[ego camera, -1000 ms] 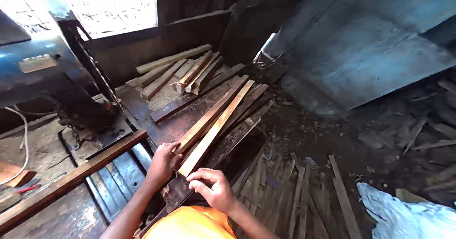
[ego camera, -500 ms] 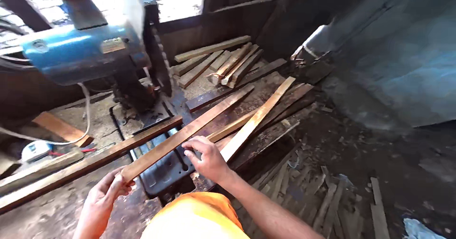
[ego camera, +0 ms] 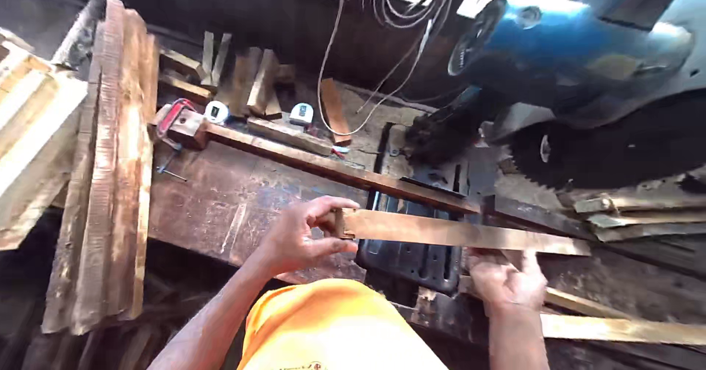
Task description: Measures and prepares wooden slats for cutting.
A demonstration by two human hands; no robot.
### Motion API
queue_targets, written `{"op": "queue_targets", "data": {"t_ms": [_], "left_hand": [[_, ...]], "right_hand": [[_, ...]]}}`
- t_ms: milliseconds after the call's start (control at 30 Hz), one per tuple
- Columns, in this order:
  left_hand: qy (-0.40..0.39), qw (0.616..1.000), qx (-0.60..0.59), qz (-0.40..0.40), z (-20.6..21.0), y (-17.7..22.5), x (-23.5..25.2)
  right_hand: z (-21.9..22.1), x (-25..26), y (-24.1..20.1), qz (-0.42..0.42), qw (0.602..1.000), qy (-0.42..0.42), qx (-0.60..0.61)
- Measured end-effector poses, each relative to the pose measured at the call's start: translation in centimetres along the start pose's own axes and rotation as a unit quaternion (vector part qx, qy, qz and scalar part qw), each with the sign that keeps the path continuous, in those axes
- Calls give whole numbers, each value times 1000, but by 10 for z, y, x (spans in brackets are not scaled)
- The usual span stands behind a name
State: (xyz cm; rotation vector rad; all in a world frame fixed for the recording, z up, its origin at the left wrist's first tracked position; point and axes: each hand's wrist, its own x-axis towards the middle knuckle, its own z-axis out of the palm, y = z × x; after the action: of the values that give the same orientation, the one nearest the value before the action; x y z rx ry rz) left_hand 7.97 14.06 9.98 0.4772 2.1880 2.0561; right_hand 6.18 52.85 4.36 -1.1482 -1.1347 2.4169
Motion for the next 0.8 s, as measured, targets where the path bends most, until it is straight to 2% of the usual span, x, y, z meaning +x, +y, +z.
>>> {"op": "queue_targets", "data": {"t_ms": [100,200,333,433,500,600,733,800], "left_hand": [[-16,998,-2,64,-7,-3,0],[-28,989,71,128,-35,-9,-6],[39,962,253,93,-60,-59,-24],[-22,943,323,72,-45,-84,-12],[-72,943,313,81,-30,-77,5],[-77,958,251,116,-22,-53,27],[-31,967,189,165,-29,-21,42],[5,968,162,193,-40,-5,43]], "right_hand": [[9,3,1,-15,999,18,25],[15,-15,3,-61,997,-25,45],[44,-54,-32,-169,973,-134,82],[76,-80,-84,-287,918,-258,92],[98,-96,-126,-376,878,-295,41],[122,-116,-169,-478,826,-297,-38],[129,-121,-180,-550,768,-280,-174],[125,-109,-170,-551,759,-265,-224]]}}
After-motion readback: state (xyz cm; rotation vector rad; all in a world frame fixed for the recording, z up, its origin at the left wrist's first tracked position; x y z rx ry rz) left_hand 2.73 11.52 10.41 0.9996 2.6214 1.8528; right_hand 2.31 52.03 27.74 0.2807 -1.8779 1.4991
